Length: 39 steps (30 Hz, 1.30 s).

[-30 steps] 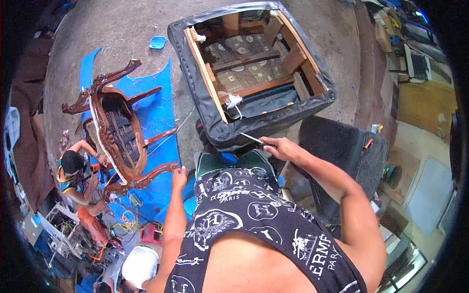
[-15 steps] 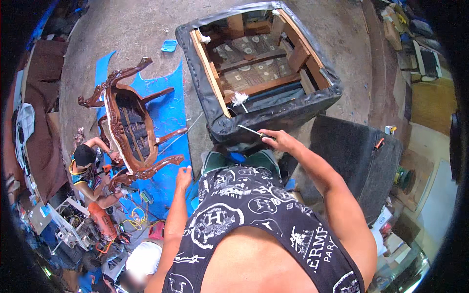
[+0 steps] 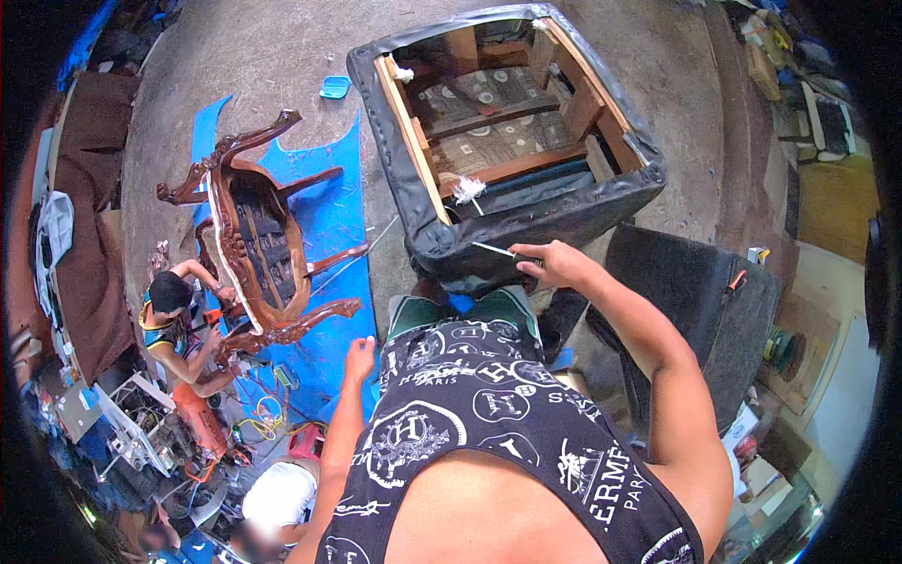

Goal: Stripping old fabric and removing staples from a furniture frame using a flathead screwdriver.

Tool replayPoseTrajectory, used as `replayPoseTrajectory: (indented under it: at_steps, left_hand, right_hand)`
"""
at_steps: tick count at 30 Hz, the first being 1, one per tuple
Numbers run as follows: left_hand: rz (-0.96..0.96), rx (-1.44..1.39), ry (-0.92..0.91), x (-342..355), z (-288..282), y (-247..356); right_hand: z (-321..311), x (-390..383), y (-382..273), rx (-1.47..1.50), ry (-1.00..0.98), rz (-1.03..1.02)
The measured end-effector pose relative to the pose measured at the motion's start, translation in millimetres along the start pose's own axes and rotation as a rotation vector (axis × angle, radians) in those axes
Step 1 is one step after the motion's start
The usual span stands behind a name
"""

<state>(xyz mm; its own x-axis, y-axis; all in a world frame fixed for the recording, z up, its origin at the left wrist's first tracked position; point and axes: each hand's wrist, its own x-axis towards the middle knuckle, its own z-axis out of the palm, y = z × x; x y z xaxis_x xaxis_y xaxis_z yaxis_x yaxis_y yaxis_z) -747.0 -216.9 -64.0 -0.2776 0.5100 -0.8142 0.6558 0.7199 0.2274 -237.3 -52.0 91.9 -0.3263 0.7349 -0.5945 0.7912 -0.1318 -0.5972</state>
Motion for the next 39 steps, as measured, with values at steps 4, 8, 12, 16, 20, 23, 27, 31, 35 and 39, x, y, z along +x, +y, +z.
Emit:
replayPoseTrajectory:
  at_steps: [4,8,12,16,20,23,27,31,35,39]
  left_hand:
    - [0.037,0.056,-0.008,-11.2,1.1,-13.2]
    - [0.03,0.045,-0.018,-8.6,-13.0,28.0]
    - [0.102,0.066,0.004,-1.2,-23.2,41.6]
    - [0.151,-0.082,0.047,-0.5,-23.6,51.2]
    - [0.107,-0.199,-0.041,-0.3,-11.7,46.2]
    - [0.107,-0.105,-0.071,0.7,6.5,10.7]
    - [0.136,0.047,-0.115,-3.3,21.7,-41.0]
    - [0.008,-0.048,-0.172,0.5,21.0,-51.8]
    - [0.004,-0.033,-0.139,13.7,11.6,-41.4]
    - [0.052,-0.105,-0.122,29.1,0.9,-14.3]
  right_hand:
    - [15.7,0.7,14.4,0.073,-0.015,-0.017]
    - [81.4,19.1,56.7,0.347,0.094,0.009]
    - [152.3,44.2,77.8,0.391,0.295,-0.04]
    - [130.7,24.7,39.8,0.501,0.36,0.021]
    - [115.3,-0.5,28.6,0.517,0.348,-0.074]
    - [83.7,-13.1,3.9,0.234,0.174,-0.041]
    - [65.5,-20.2,-4.8,0.162,0.174,-0.027]
    - [48.3,-24.4,-9.8,0.173,0.122,0.027]
    - [35.4,-20.3,-28.5,0.097,0.08,0.026]
    - [47.1,-20.6,-35.2,0.151,0.041,0.163]
